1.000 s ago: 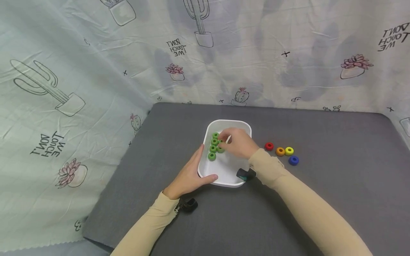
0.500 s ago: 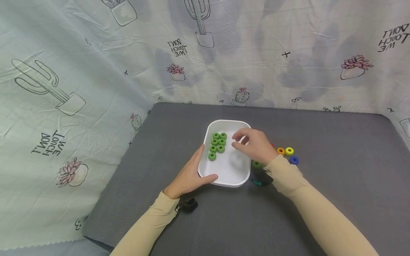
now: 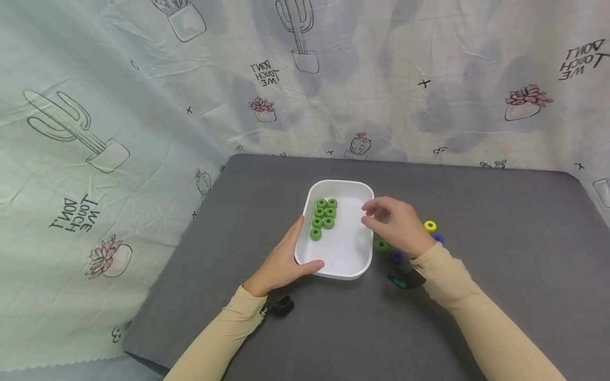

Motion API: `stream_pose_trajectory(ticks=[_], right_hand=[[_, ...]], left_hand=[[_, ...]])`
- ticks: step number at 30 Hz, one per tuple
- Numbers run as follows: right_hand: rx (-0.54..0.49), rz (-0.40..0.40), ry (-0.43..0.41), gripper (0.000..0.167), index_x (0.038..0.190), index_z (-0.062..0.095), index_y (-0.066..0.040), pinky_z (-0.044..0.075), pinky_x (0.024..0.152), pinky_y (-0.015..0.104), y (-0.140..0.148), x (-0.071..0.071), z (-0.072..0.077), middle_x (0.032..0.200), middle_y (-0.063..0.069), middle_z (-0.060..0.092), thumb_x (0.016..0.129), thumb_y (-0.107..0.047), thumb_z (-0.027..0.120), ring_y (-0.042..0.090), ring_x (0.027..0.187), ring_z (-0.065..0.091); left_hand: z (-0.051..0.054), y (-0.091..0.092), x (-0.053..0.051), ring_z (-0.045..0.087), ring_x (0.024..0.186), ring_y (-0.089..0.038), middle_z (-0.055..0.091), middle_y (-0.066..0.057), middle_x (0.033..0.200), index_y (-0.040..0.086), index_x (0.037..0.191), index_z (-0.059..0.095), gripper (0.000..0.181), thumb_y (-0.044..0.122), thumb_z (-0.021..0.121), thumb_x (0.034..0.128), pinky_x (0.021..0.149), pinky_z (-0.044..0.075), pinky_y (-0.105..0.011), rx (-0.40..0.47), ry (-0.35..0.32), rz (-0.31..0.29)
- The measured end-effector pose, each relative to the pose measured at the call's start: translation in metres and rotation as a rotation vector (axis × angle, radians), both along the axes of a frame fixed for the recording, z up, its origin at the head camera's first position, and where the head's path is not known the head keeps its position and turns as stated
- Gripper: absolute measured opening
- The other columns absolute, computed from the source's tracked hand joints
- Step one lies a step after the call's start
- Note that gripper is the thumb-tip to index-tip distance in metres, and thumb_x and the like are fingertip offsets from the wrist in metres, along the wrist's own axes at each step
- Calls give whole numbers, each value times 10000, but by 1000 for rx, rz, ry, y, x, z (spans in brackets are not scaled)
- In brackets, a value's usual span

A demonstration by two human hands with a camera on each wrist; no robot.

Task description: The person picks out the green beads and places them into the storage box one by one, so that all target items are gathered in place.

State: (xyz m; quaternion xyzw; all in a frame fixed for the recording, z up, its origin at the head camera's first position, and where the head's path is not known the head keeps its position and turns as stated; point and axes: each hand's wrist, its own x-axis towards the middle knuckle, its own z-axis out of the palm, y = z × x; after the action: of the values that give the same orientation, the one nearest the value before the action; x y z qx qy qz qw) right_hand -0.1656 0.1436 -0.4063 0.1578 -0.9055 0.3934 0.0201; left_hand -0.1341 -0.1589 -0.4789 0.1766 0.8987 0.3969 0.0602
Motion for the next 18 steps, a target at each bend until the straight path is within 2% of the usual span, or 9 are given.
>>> stream_pose_trajectory(ticks=[6,12,18], right_hand=[[4,-25,-7,266,1192,738,-99,514,719,264,11,8,-4,1027,49,748,973,-250,749,158,865,666],[9,-64,61,231,1183,738,-123,506,711,245,25,12,-14,993,22,719,974,-221,752,133,830,636],[27,-58,97,222,1164,747,-119,486,719,202,33,14,-23,1023,7,730,958,-199,769,45,833,605]], left_hand=[[-2,-2,0,230,1587,-166,89,52,1757,279,1687,-6,1187,704,720,850,1220,343,-510,0,-1,-3],[-2,-2,1,237,1584,-171,92,45,1755,285,1687,-8,1188,702,723,849,1217,346,-515,-1,-6,-5],[0,-2,2,244,1583,-176,92,67,1754,284,1687,-3,1181,691,726,851,1216,349,-510,-5,-12,-2]])
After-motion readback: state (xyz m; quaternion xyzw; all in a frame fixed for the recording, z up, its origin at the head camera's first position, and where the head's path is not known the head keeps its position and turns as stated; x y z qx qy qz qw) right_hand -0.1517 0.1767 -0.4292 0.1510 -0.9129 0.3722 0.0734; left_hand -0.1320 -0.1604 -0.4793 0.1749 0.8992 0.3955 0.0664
